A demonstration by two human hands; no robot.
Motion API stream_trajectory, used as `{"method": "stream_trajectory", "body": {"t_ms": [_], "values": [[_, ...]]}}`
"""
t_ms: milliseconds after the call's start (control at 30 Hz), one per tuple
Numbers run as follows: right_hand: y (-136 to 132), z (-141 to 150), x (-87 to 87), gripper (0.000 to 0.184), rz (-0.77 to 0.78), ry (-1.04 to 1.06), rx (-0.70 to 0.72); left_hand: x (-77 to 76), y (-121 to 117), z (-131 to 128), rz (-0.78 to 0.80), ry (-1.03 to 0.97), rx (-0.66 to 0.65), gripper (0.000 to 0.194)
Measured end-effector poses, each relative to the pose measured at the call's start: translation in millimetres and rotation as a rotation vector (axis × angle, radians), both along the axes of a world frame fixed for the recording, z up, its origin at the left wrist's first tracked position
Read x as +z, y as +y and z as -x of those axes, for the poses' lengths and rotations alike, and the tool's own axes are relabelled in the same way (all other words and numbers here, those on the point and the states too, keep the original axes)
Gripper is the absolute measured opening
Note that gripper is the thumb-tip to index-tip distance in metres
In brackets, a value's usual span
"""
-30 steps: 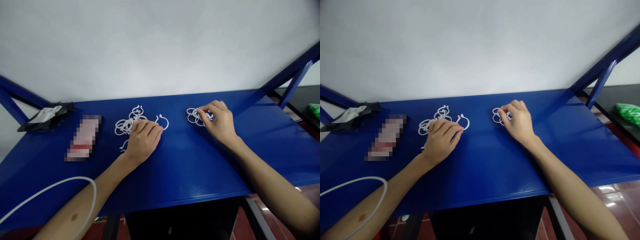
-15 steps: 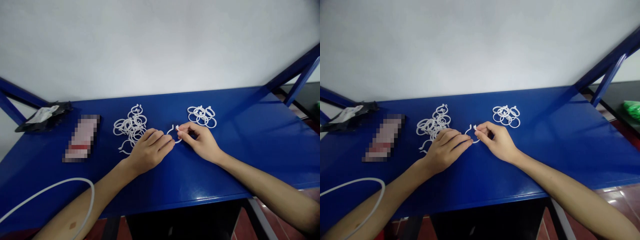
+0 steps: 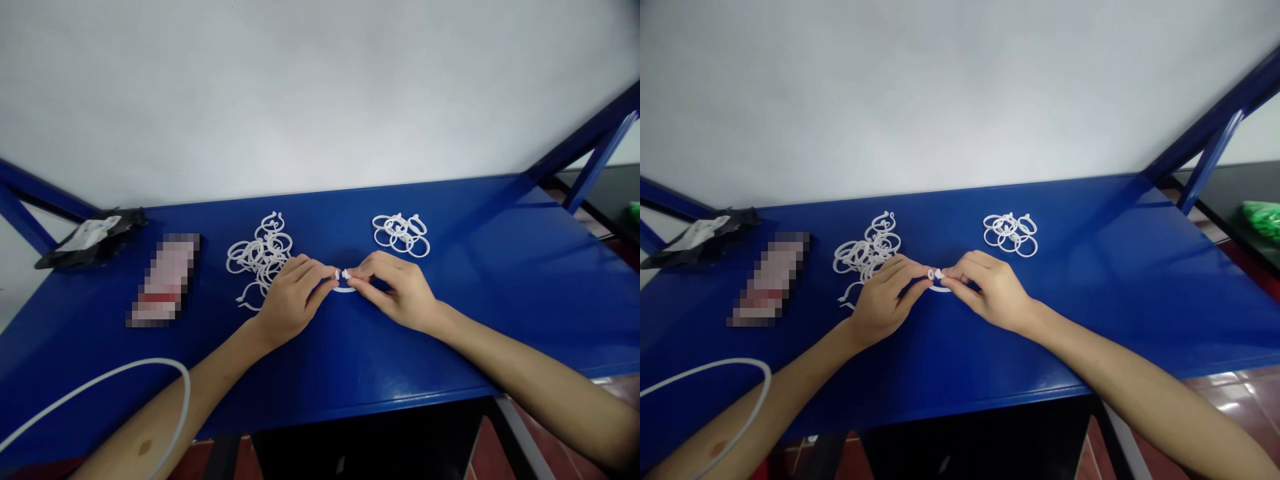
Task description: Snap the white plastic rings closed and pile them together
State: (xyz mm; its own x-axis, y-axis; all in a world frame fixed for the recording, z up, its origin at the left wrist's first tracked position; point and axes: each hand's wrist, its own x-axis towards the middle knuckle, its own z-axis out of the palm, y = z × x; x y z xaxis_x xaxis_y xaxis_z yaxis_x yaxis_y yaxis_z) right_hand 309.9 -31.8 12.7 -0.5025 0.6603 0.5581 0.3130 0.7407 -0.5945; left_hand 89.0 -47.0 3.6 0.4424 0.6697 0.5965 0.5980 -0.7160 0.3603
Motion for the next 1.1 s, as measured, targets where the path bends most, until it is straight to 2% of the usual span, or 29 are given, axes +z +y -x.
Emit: {"method": "stream_trajectory", "body": {"t_ms": [133,267,500,600,667,733,833,933,1000,1100], "values": [[0,0,-2.5,0.006,-0.028,-0.031,0.074,-1.0,-4,-4,0.031,-0.045,-0.033,0.007],[-4,1,-1.2,0.013,-0.09,-0.119,0.083,-1.0,-9,-7,0.009,-0.033,-0.033,0.01],[-13,2,4.3,0.028,-0.23,-0.262,0.103,0.9,-15,-11,-0.195,0.068,-0.022,0.019],[-11,2,6.3,0.026,-0.24,-0.269,0.101,5.8,-14,-11,-0.244,0.123,-0.011,0.019],[-5,-1,8.0,0.02,-0.233,-0.244,0.08,9.0,-11,-8,-0.26,0.164,0.014,0.012],[6,-8,9.3,0.012,-0.252,-0.205,-0.003,10.8,-7,-2,-0.26,0.241,0.1,0.006],[31,-29,8.3,0.007,-0.305,-0.16,-0.285,9.9,2,11,-0.187,0.394,0.328,0.025],[60,-57,2.9,0.008,-0.296,-0.207,-0.533,6.6,11,23,-0.053,0.537,0.516,0.03],[76,-72,-2.0,0.007,-0.253,-0.246,-0.601,3.9,16,29,-0.002,0.596,0.567,0.031],[88,-84,-8.7,0.008,-0.195,-0.272,-0.602,-1.0,19,34,-0.045,0.604,0.56,0.027]]}}
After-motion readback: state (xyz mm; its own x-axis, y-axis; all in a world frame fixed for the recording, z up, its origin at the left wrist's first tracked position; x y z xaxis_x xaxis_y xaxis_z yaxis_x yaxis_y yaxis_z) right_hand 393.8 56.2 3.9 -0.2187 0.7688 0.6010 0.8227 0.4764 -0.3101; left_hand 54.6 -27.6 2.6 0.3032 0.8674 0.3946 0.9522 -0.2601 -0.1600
